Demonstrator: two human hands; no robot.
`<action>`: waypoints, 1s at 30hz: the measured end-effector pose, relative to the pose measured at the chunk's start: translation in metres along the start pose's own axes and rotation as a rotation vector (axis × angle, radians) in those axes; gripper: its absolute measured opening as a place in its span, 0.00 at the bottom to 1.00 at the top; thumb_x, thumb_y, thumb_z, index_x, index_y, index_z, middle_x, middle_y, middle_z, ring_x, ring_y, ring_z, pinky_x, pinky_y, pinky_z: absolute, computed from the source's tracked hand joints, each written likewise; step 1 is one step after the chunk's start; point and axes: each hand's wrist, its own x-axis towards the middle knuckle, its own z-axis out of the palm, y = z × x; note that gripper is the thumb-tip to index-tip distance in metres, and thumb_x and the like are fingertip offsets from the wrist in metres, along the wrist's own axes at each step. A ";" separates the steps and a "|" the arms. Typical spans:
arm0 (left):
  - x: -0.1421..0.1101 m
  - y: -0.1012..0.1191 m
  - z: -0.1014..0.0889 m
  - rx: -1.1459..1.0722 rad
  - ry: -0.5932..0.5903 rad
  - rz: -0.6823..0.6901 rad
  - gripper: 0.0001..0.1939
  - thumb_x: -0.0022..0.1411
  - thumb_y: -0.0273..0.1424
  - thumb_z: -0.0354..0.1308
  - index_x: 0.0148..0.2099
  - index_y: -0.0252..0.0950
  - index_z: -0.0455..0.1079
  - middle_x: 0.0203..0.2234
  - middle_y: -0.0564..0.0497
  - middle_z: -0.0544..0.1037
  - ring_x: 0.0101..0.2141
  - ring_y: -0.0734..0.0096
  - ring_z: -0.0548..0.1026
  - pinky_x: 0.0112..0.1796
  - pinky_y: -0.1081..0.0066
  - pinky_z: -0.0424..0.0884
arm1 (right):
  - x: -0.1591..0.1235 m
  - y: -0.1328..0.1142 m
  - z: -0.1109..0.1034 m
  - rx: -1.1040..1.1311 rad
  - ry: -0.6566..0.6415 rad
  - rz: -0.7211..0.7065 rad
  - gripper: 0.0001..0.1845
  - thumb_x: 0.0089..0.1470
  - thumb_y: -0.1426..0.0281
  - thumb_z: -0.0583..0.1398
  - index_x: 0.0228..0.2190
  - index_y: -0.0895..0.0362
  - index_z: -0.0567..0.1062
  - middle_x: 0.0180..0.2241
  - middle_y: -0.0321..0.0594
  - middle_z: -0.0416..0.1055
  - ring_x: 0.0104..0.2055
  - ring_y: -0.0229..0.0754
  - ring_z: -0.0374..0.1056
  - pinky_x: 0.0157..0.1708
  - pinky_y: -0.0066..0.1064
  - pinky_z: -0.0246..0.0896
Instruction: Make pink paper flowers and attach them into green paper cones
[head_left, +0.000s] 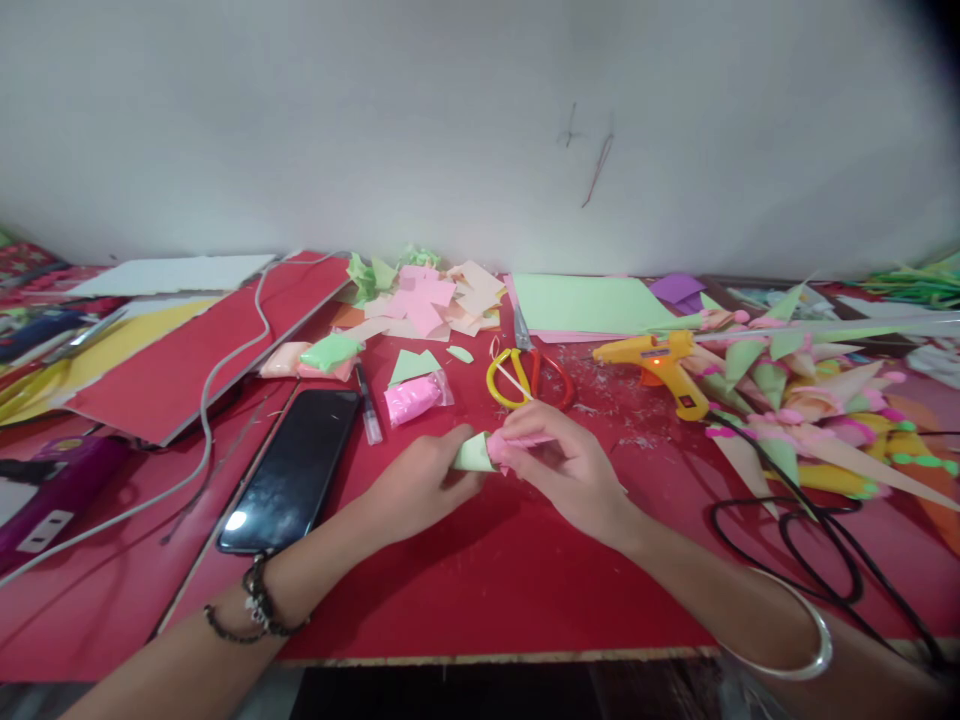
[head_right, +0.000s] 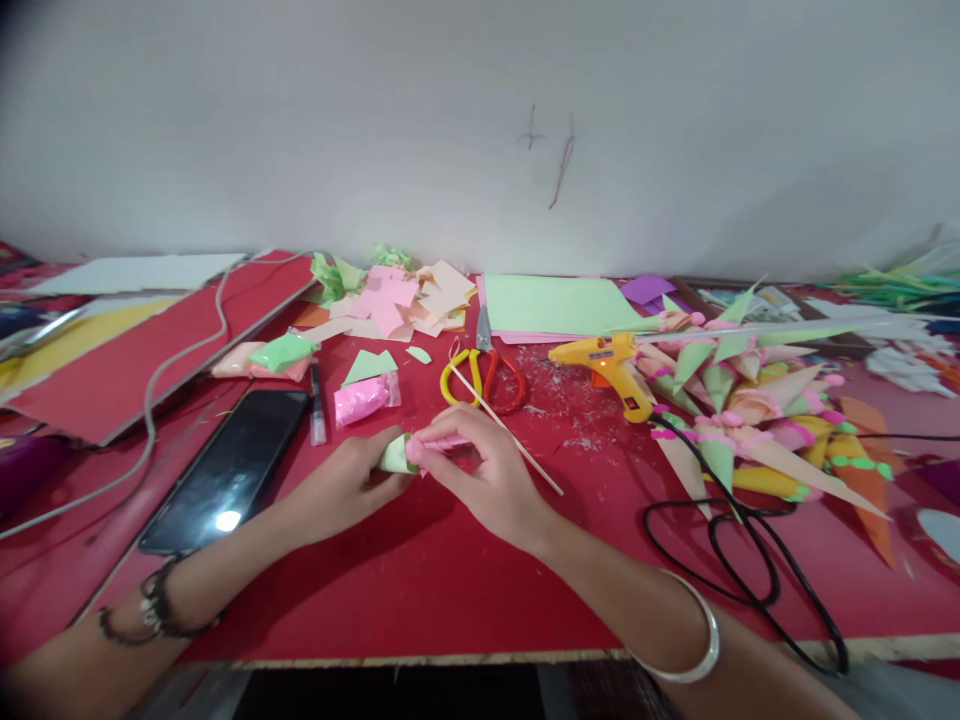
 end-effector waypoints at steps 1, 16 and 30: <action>0.000 0.000 0.000 0.040 0.013 0.001 0.03 0.54 0.28 0.48 0.33 0.35 0.58 0.22 0.54 0.68 0.22 0.75 0.65 0.22 0.76 0.57 | 0.000 0.000 0.000 0.021 0.005 0.018 0.01 0.49 0.70 0.58 0.28 0.55 0.69 0.29 0.36 0.65 0.31 0.35 0.64 0.29 0.27 0.62; 0.000 0.002 0.002 0.197 0.012 -0.058 0.03 0.54 0.29 0.47 0.33 0.36 0.56 0.23 0.51 0.70 0.23 0.69 0.70 0.22 0.74 0.57 | -0.001 0.001 0.002 -0.119 0.045 -0.069 0.01 0.50 0.72 0.57 0.27 0.54 0.69 0.30 0.37 0.65 0.33 0.37 0.63 0.32 0.29 0.62; -0.001 0.004 0.003 0.194 -0.009 -0.069 0.03 0.52 0.30 0.47 0.32 0.36 0.59 0.22 0.51 0.71 0.22 0.70 0.69 0.22 0.74 0.58 | -0.001 -0.003 0.001 -0.238 0.002 -0.218 0.05 0.49 0.76 0.56 0.29 0.54 0.70 0.28 0.37 0.68 0.31 0.36 0.64 0.31 0.30 0.62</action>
